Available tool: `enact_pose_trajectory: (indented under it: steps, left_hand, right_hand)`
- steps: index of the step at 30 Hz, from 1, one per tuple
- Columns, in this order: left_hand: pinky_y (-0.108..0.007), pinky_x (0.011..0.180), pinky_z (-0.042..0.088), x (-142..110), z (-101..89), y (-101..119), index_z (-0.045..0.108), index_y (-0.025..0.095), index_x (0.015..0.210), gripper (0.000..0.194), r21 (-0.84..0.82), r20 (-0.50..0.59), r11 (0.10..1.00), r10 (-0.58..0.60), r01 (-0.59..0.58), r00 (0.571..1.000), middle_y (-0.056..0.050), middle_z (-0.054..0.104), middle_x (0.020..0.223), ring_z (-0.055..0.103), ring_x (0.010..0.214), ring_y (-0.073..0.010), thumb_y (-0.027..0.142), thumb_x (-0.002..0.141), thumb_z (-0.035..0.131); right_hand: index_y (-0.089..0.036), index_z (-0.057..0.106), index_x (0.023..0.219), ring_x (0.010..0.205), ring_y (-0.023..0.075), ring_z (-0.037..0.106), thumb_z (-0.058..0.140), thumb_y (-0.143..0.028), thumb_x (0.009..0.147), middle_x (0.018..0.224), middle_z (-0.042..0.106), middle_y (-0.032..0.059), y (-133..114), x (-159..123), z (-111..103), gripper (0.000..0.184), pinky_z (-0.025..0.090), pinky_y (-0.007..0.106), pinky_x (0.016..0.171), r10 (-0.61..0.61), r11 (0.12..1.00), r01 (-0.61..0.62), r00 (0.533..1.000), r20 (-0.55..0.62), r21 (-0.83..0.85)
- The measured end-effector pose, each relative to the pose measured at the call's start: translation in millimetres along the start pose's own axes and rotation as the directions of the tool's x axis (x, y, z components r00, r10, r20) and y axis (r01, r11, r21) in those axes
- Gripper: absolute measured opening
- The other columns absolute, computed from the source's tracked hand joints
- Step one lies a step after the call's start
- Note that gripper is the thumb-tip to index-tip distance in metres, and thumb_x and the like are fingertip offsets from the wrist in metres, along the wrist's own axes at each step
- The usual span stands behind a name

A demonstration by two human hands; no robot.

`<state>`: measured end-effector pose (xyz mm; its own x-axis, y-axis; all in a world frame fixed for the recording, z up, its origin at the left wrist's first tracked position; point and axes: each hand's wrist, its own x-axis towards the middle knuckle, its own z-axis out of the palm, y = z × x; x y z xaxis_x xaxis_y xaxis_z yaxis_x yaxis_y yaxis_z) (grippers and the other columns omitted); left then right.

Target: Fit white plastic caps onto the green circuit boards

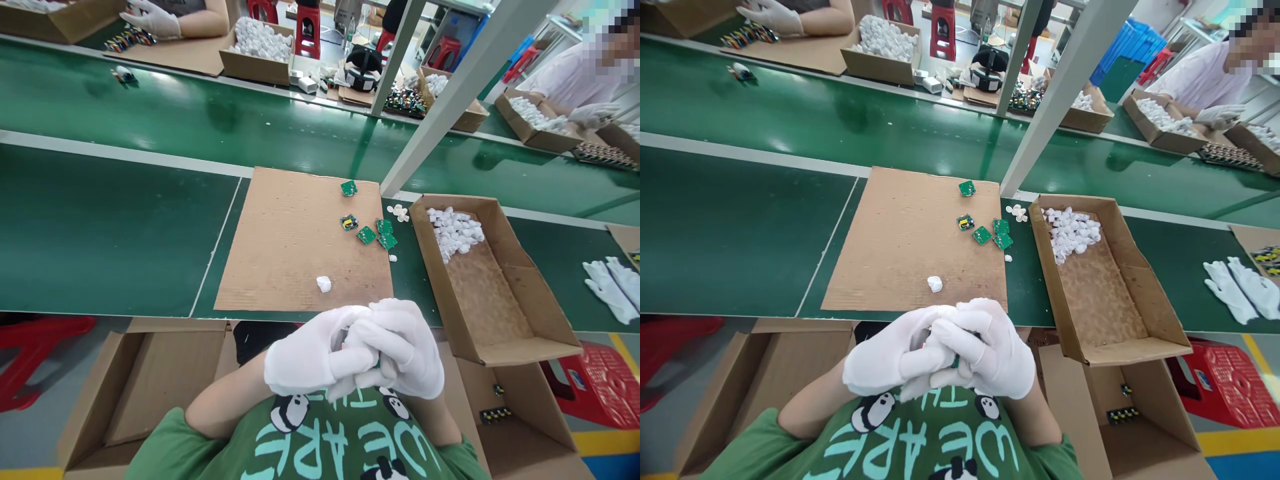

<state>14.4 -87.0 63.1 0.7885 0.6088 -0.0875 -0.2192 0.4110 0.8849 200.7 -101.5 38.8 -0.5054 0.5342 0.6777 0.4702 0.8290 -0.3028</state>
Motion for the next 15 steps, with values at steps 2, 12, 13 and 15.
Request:
enact_pose_trajectory:
  steps: [2, 12, 13, 15]
  left_hand:
    - [-0.026, 0.065, 0.049, 1.1, -0.1, 2.7, 0.061, 0.016, 0.081, 0.013, 0.052, 0.011, 0.998, 0.025, -0.026, 1.000, -0.001, 0.062, 0.073, 0.059, 0.068, -0.0138, 0.008, 0.077, 0.051]
    - [-0.020, 0.045, 0.036, -0.8, -4.5, -10.2, 0.063, 0.013, 0.077, 0.013, -0.129, 0.025, 0.992, -0.009, 0.012, 1.000, 0.003, 0.052, 0.053, 0.042, 0.038, -0.0052, 0.018, 0.087, 0.055]
    - [-0.020, 0.043, 0.035, -2.0, -5.1, -12.2, 0.062, 0.014, 0.079, 0.017, -0.168, 0.042, 0.986, 0.000, 0.007, 0.999, 0.003, 0.053, 0.056, 0.042, 0.038, -0.0052, 0.026, 0.090, 0.055]
    - [-0.019, 0.038, 0.032, -4.1, -5.9, -15.5, 0.059, 0.015, 0.087, 0.030, -0.252, 0.078, 0.968, 0.009, 0.011, 0.997, 0.000, 0.058, 0.066, 0.041, 0.039, -0.0050, 0.043, 0.095, 0.052]
  right_hand:
    - [-0.018, 0.053, 0.131, 0.098, 0.0227, 0.061, 0.052, -0.045, 0.098, 0.100, 0.060, 0.0074, 0.5, -1.8, 0.2, 0.042, 0.056, 0.040, 0.084, -0.007, 1.000, 0.007, 1.000, 0.003, 0.000]
    - [-0.018, 0.054, 0.125, 0.085, 0.0218, 0.067, 0.060, -0.044, 0.094, 0.098, 0.068, 0.0086, -1.7, -1.4, 11.0, 0.041, 0.059, 0.039, 0.071, 0.007, 1.000, -0.003, 0.985, -0.172, 0.023]
    - [-0.020, 0.055, 0.122, 0.084, 0.0219, 0.067, 0.059, -0.043, 0.095, 0.099, 0.069, 0.0088, -2.0, -1.5, 12.3, 0.036, 0.058, 0.039, 0.068, 0.002, 1.000, 0.002, 0.982, -0.191, 0.025]
    - [-0.022, 0.058, 0.115, 0.083, 0.0218, 0.067, 0.055, -0.038, 0.097, 0.100, 0.070, 0.0093, -2.6, -2.7, 13.7, 0.024, 0.058, 0.038, 0.065, -0.017, 1.000, 0.017, 0.973, -0.232, -0.005]
